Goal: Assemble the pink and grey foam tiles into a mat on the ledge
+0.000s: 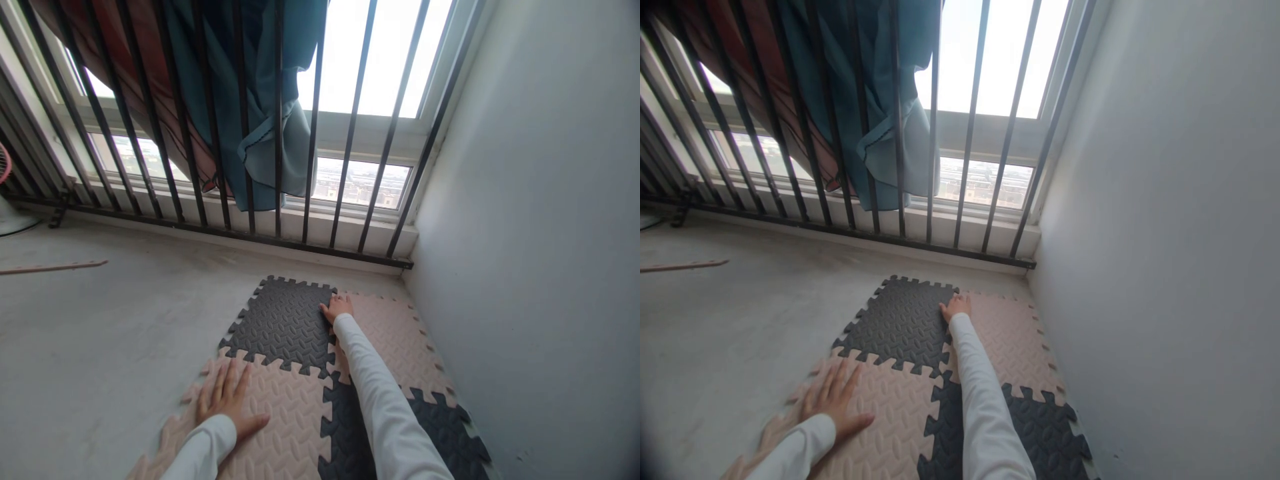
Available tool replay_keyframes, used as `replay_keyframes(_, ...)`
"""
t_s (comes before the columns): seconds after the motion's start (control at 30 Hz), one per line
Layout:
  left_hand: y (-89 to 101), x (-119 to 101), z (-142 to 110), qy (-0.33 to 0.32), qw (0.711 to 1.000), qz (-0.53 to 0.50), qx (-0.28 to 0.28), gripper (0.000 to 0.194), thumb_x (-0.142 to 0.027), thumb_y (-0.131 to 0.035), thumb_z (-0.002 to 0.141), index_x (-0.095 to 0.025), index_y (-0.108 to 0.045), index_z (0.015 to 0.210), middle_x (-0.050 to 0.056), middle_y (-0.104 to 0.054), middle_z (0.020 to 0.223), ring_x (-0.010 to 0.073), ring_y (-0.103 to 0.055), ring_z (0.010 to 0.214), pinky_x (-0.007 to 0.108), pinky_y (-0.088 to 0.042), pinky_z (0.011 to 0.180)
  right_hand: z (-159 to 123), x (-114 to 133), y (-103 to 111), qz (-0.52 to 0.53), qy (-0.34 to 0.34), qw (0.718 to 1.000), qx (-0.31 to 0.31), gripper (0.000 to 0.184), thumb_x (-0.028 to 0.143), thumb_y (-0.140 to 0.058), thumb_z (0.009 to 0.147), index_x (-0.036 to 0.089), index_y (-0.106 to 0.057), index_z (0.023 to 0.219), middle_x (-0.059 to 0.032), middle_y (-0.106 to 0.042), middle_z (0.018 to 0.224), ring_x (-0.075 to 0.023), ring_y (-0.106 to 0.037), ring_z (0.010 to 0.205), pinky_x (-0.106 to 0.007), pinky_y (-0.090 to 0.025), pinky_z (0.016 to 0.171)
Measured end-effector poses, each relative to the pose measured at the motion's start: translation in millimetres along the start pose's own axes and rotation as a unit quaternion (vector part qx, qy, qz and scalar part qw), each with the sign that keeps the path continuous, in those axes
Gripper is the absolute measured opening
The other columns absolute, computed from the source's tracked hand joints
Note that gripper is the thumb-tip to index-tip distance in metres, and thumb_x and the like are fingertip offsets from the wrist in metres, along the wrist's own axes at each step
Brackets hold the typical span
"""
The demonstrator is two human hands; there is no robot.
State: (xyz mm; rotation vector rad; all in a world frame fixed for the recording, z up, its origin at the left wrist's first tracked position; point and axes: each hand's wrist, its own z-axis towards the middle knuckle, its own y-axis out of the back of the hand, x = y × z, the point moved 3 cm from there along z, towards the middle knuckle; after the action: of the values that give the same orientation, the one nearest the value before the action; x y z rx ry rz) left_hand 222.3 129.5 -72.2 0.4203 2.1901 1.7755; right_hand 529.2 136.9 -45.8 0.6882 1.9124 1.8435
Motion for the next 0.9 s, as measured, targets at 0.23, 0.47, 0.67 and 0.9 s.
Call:
replay_keyframes(0.23, 3.7, -1, -2, 0.001, 1.000, 0.003, 0.009, 0.088, -0.060, -0.047, 0.051, -0.026, -0.025, 0.130, 0.003, -0.009, 0.143, 0.0218, -0.001, 0.131, 0.043, 0.004, 0.103, 3, -2, -9, 0.089, -0.065, 0.992, 0.059, 0.070, 0.056, -0.011, 0.079, 0.011, -0.025, 0.130, -0.0100, -0.015, 0.141, -0.0200, -0.004, 0.130, -0.047, -0.004, 0.102)
replay_keyframes(0.47, 3.9, -1, -2, 0.000, 1.000, 0.000, 0.014, 0.087, -0.058, -0.047, 0.052, -0.028, -0.023, 0.130, 0.002, -0.008, 0.143, 0.0227, -0.002, 0.131, 0.047, -0.001, 0.102, 12, -19, -5, 0.099, -0.048, 0.993, 0.044, 0.063, 0.054, -0.013, 0.080, 0.017, -0.028, 0.129, -0.0091, -0.023, 0.139, -0.0203, -0.015, 0.128, -0.046, -0.008, 0.102)
replay_keyframes(0.67, 5.6, -2, -3, 0.005, 1.000, -0.001, 0.016, 0.088, -0.057, -0.050, 0.051, -0.029, -0.024, 0.130, 0.002, -0.009, 0.143, 0.0230, -0.002, 0.131, 0.046, 0.002, 0.102, 17, -19, -6, 0.049, -0.018, 0.998, 0.040, 0.063, 0.049, -0.017, 0.081, 0.014, -0.013, 0.133, -0.0094, -0.013, 0.142, -0.0193, -0.007, 0.130, -0.046, -0.010, 0.101)
replay_keyframes(0.9, 0.7, 1, 0, -0.002, 1.000, -0.015, 0.023, 0.090, -0.058, -0.051, 0.051, -0.026, -0.023, 0.131, 0.004, -0.007, 0.143, 0.0256, 0.003, 0.130, 0.047, 0.007, 0.102, 26, -13, 0, -0.004, 0.001, 1.000, 0.015, 0.061, 0.051, -0.017, 0.081, 0.014, -0.033, 0.127, -0.0114, -0.033, 0.134, -0.0228, -0.018, 0.126, -0.049, -0.003, 0.101)
